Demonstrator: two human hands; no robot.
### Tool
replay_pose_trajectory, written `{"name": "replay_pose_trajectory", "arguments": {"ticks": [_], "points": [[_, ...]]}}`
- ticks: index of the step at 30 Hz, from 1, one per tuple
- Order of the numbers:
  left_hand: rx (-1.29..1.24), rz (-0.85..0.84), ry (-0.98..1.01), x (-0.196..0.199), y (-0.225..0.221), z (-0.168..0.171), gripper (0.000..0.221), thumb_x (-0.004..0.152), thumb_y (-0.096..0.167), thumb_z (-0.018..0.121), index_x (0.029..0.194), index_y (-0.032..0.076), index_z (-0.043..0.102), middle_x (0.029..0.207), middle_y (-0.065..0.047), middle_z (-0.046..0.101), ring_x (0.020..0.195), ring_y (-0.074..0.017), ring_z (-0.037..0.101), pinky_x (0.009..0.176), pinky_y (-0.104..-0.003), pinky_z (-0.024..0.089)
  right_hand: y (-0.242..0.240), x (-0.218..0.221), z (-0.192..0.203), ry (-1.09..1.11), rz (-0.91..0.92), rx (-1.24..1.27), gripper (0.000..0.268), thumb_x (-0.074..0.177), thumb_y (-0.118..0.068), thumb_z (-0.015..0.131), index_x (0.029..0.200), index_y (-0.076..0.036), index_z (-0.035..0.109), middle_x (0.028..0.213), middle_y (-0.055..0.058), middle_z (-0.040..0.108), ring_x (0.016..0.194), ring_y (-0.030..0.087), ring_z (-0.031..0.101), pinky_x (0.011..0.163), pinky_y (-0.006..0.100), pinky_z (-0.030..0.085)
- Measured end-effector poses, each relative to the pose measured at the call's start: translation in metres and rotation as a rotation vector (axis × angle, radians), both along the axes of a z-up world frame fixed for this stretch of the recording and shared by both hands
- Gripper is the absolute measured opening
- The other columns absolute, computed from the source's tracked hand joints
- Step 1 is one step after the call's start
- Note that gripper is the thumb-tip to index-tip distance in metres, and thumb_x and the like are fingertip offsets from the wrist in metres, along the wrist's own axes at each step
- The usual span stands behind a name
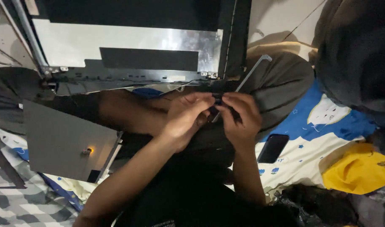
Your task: Disassembling a laptop screen assembly to remove the webcam module and its wiring.
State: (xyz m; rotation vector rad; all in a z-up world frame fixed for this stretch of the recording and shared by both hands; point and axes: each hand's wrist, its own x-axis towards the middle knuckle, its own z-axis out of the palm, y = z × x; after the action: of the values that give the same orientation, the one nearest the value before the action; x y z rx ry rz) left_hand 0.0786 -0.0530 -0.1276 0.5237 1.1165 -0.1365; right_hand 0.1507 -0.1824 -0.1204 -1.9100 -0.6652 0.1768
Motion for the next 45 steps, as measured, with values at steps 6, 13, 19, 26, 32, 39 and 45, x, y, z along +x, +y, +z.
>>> {"name": "replay_pose_trajectory", "arguments": {"ticks": [6, 13, 19, 26, 32, 39, 45], "points": [[0.006, 0.036, 0.013, 0.032, 0.02, 0.039, 0.018, 0.086, 0.008, 0.077, 0.1, -0.004, 0.075, 0.063, -0.003, 0.057, 0.052, -0.004, 0.055, 0.043, -0.014, 0.042, 0.002, 0.009, -0.012, 0.052, -0.006, -0.028, 0.024, 0.092, 0.006, 0.079, 0.113, -0.001, 0.071, 0.104, 0.012, 0.07, 0.094, 0.033, 0.071, 0.077, 0.04, 0.061], [-0.036, 0.039, 0.015, 0.021, 0.012, 0.017, 0.022, 0.089, 0.016, 0.08, 0.1, -0.001, 0.073, 0.069, -0.01, 0.067, 0.051, -0.0102, 0.063, 0.043, -0.019, 0.052, 0.002, 0.015, -0.019, 0.1, -0.018, -0.018, 0.022, 0.095, 0.007, 0.075, 0.114, -0.002, 0.071, 0.103, 0.011, 0.069, 0.088, 0.029, 0.07, 0.075, 0.036, 0.06], [-0.013, 0.043, -0.004, 0.027, 0.015, 0.021, 0.022, 0.091, 0.018, 0.078, 0.095, -0.002, 0.071, 0.068, -0.008, 0.067, 0.05, -0.011, 0.064, 0.04, -0.023, 0.053, 0.01, 0.018, -0.011, 0.058, -0.013, -0.012, 0.02, 0.096, 0.005, 0.075, 0.114, 0.0, 0.071, 0.102, 0.011, 0.069, 0.085, 0.028, 0.069, 0.072, 0.034, 0.059], [0.016, 0.024, 0.05, 0.026, 0.011, 0.01, 0.024, 0.089, 0.019, 0.08, 0.092, -0.003, 0.071, 0.067, -0.01, 0.065, 0.048, -0.0095, 0.06, 0.039, -0.027, 0.056, 0.011, 0.019, -0.015, 0.106, -0.008, 0.044, 0.019, 0.094, 0.01, 0.074, 0.112, 0.002, 0.071, 0.099, 0.014, 0.067, 0.08, 0.03, 0.07, 0.067, 0.036, 0.061], [0.1, 0.0, 0.076, 0.015, -0.005, -0.027, 0.028, 0.083, 0.026, 0.085, 0.09, 0.001, 0.075, 0.067, -0.012, 0.066, 0.046, -0.0117, 0.059, 0.036, -0.028, 0.054, 0.005, 0.016, -0.028, 0.049, 0.001, 0.072, 0.021, 0.091, 0.014, 0.078, 0.109, 0.004, 0.075, 0.096, 0.016, 0.068, 0.085, 0.032, 0.07, 0.068, 0.039, 0.062], [0.088, -0.045, 0.137, 0.031, 0.003, 0.002, 0.039, 0.077, 0.038, 0.083, 0.091, 0.002, 0.078, 0.07, -0.012, 0.069, 0.052, -0.0122, 0.053, 0.039, -0.026, 0.047, 0.003, 0.017, -0.032, 0.042, -0.008, 0.027, 0.016, 0.099, 0.006, 0.078, 0.114, 0.004, 0.073, 0.1, 0.017, 0.066, 0.091, 0.034, 0.068, 0.074, 0.039, 0.056], [0.102, -0.131, 0.132, 0.037, 0.014, 0.014, 0.044, 0.077, 0.046, 0.082, 0.089, 0.004, 0.08, 0.074, -0.012, 0.072, 0.053, -0.0118, 0.049, 0.038, -0.021, 0.04, 0.007, 0.019, -0.028, 0.017, 0.016, 0.027, 0.015, 0.1, 0.013, 0.074, 0.115, 0.008, 0.071, 0.097, 0.022, 0.065, 0.09, 0.039, 0.067, 0.077, 0.043, 0.058]]}}
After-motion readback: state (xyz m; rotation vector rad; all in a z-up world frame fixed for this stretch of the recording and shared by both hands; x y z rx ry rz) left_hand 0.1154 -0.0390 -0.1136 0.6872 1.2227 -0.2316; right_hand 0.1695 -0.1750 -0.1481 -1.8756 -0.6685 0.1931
